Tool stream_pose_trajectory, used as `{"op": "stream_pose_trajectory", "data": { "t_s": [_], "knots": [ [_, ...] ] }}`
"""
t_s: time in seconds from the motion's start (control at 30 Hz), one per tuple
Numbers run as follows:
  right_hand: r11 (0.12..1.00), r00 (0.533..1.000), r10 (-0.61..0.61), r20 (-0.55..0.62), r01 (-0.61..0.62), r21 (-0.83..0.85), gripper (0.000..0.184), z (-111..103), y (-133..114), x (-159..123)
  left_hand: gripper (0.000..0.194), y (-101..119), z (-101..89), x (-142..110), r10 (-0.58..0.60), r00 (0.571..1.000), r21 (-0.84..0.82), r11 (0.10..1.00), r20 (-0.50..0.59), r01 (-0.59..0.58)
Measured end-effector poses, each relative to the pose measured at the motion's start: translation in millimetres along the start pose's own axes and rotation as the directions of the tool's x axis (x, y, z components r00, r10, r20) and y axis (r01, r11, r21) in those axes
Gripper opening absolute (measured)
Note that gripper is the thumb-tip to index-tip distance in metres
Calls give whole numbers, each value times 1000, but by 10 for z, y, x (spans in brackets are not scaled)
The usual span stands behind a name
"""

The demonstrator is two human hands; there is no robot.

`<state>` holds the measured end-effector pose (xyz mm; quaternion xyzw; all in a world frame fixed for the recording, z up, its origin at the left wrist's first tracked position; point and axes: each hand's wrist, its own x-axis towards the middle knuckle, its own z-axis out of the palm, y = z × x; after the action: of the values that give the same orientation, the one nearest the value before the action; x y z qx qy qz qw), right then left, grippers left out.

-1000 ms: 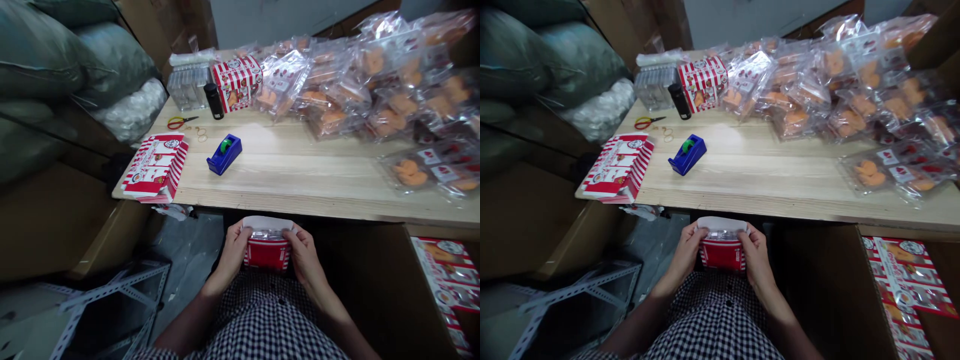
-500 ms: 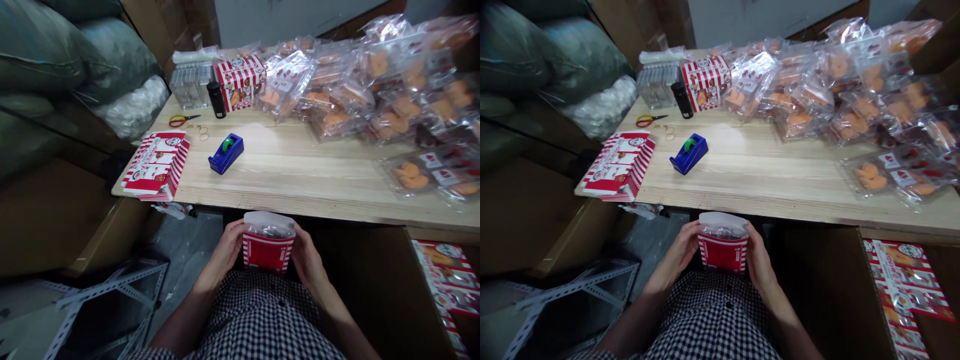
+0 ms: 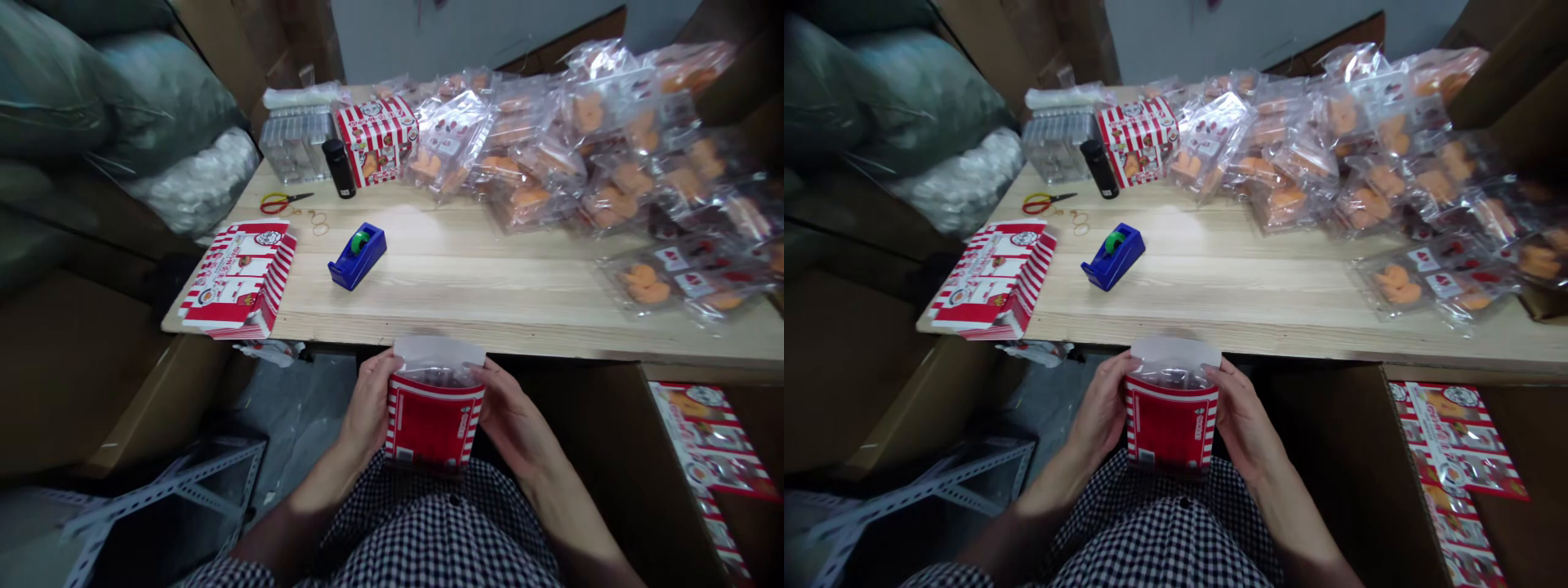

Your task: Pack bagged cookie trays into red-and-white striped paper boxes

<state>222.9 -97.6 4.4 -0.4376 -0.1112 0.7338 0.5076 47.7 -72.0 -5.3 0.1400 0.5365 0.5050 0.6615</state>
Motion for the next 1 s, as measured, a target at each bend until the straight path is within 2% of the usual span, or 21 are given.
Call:
{"op": "stream_pose_trajectory", "data": {
  "t_s": [0.1, 0.17, 0.2, 0.3, 0.43, 0.53, 0.63, 0.73, 0.87, 1.0],
  "knots": [
    [996, 992, 89, -95, -86, 33, 26, -174, 187, 57, 11, -106, -120, 42, -65, 992, 26, 998, 107, 63],
    [996, 987, 89, -134, -88, 17, 20, -281, 276, 127, 4, -147, -181, 96, -87, 978, 65, 995, 188, 76],
    [997, 988, 76, -135, -78, -13, 18, -319, 295, 164, 7, -153, -205, 124, -90, 970, 92, 993, 226, 70],
    [990, 998, 25, -55, -32, -140, 13, -366, 271, 253, 21, -135, -271, 194, -74, 945, 172, 985, 318, 19],
    [970, 993, -94, 74, 108, -219, 11, -353, 220, 281, 27, -91, -402, 250, -66, 901, 211, 977, 429, -28],
    [960, 982, -136, 128, 162, -229, 14, -359, 233, 274, 27, -25, -481, 266, -62, 837, 245, 966, 543, -87],
    [953, 979, -146, 139, 177, -245, 17, -380, 241, 274, 27, 67, -503, 280, -24, 769, 338, 907, 639, -253],
    [944, 976, -140, 165, 182, -276, 18, -401, 213, 258, 25, 129, -514, 310, -5, 737, 409, 834, 676, -369],
    [901, 941, -159, 297, 261, -347, 23, -407, 150, 193, 25, 140, -578, 344, 30, 722, 402, 814, 691, -419],
    [777, 923, -197, 330, 353, -522, 19, -402, 158, 173, 19, 102, -617, 326, 69, 757, 430, 788, 649, -441]
  ]
}}
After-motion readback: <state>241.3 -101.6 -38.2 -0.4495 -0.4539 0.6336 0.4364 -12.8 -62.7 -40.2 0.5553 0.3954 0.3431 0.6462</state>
